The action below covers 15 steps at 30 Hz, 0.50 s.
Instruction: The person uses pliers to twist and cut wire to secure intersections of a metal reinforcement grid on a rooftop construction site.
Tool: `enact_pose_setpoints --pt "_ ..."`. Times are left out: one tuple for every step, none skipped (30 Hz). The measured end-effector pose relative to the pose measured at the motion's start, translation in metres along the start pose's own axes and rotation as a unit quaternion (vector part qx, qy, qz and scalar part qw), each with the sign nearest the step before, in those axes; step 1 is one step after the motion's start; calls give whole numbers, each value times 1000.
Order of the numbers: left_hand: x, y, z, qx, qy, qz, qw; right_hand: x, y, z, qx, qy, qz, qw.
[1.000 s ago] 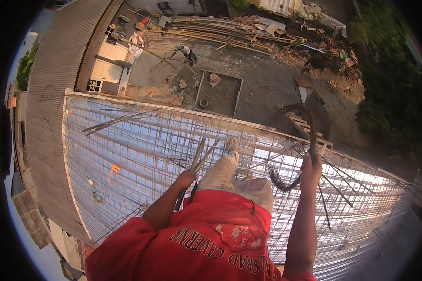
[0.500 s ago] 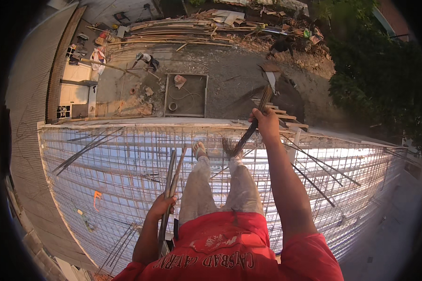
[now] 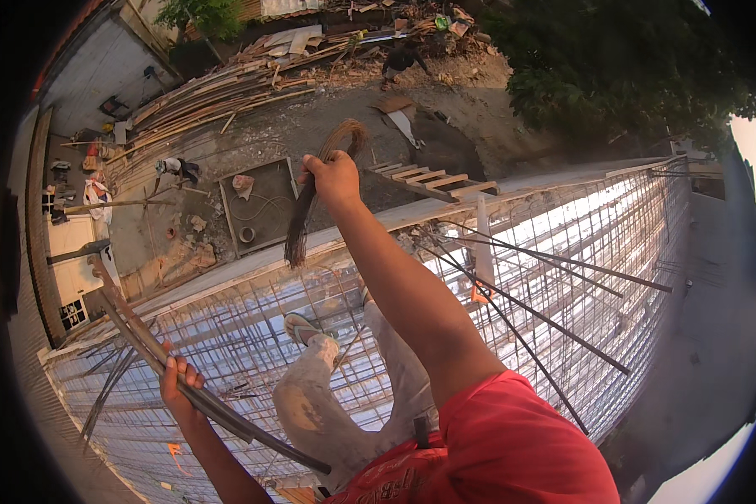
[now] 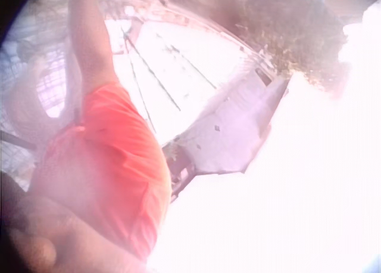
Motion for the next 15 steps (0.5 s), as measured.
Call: enact_pose_setpoints --pt "-6 24 -8 36 -26 -22 999 2 13 15 -1 12 1 1000" --pt "-15 47 -17 72 -52 -43 995 3 26 31 -2 23 1 1000" --pt "-24 65 -30 108 -76 -63 989 4 38 52 -2 36 1 999" --pt "-34 78 -50 122 -89 -60 987 5 51 74 12 22 2 1000" --pt "-45 90 -71 136 -101 -56 984 6 63 97 27 7 3 1000" --pt "-52 102 -90 152 -115 -53 980 4 77 121 41 -8 4 999" --pt "-57 110 -114 152 -128 -43 979 0 94 149 40 -32 1 999" --pt "-65 117 -139 152 -124 -16 980 -7 109 173 38 -114 4 993" --pt "-75 124 -162 156 -120 11 980 -10 123 192 34 -194 4 980" --pt "-86 131 -184 159 -116 39 980 -12 136 212 28 -274 3 961" --pt "-98 138 -201 160 -118 55 979 -14 150 234 39 -251 -13 967" --pt "-107 145 -215 155 -122 69 978 -19 157 248 51 -230 -24 971" --pt "-117 148 -224 154 -126 86 976 -22 165 264 62 -209 -41 975" --pt "-130 152 -229 142 -129 73 979 -27 171 281 62 -203 -39 976" --pt "-142 160 -228 131 -132 54 981 -37 177 293 58 -195 -34 978"
Point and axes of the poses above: each hand's wrist, its own y-axis towards the middle knuckle, its own x-axis out of the palm, z = x × y, the point moved 4 cm from there along y, towards the middle knuckle, and after that the axes turned 7 degrees about -z, right-handed, at the moved point
